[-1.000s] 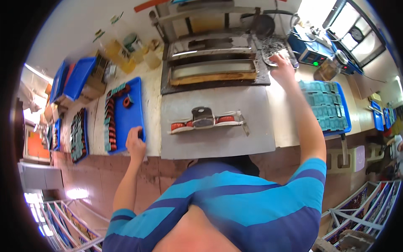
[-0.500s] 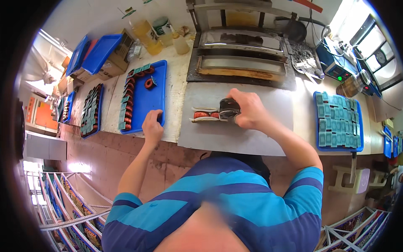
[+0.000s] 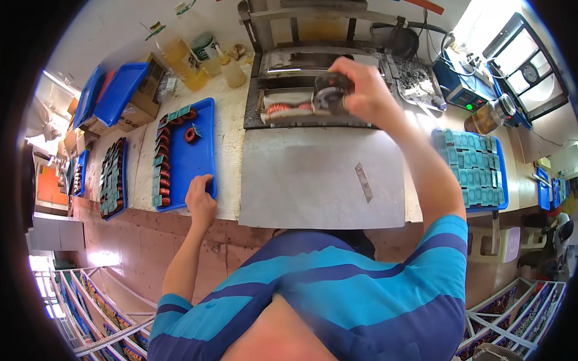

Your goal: The person dips clamped coils into a soldering bath, scrapes material from them using a small blade, arranges the coils into a tray, and places the tray onto a shelf rack.

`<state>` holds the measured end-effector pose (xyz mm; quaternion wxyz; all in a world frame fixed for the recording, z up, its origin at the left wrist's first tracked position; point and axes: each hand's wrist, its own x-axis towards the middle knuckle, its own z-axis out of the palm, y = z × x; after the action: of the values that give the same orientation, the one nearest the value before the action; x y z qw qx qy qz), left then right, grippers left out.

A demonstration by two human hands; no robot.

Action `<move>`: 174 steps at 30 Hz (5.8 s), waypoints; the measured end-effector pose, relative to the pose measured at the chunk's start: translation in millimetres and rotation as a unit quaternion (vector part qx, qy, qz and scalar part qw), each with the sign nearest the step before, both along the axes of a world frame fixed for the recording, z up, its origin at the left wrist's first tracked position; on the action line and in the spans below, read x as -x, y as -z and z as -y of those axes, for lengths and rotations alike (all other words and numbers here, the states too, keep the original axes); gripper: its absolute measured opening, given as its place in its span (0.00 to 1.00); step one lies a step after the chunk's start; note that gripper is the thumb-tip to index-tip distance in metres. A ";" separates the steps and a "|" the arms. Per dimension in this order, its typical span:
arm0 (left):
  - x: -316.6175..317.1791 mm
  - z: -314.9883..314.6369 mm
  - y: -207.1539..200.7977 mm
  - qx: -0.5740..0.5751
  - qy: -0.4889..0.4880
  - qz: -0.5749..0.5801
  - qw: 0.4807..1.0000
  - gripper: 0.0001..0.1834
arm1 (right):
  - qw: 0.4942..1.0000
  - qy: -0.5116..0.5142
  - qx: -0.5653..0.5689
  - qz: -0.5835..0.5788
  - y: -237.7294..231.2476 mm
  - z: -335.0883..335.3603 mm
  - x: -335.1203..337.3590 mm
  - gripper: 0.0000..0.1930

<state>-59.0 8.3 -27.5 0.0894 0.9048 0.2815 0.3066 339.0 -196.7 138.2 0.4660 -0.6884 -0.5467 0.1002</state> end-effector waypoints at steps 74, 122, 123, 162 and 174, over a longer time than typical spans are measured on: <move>-3.3 -2.5 -3.9 0.006 0.019 -0.007 1.000 0.23 | 0.996 0.082 0.001 0.027 -5.4 -87.0 -134.9 0.21; -1.2 -3.2 -3.9 0.016 0.012 -0.013 1.000 0.24 | 0.995 0.084 0.046 -0.041 11.5 -101.5 -160.9 0.23; -2.1 -2.9 -4.5 0.016 0.013 -0.012 1.000 0.24 | 0.995 0.083 0.032 -0.048 14.9 -101.8 -164.2 0.23; -0.9 2.6 -4.7 0.000 0.006 -0.012 1.000 0.22 | 0.969 0.082 -0.080 -0.221 -18.1 -50.9 -127.6 0.22; -0.3 -1.2 10.9 0.008 0.004 0.013 1.000 0.19 | 0.973 0.162 0.019 -0.164 -13.1 33.7 -101.8 0.27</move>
<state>-58.7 9.6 -38.4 0.1017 0.9009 0.2793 0.3161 440.8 -230.4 151.3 0.5461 -0.7508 -0.3420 0.1450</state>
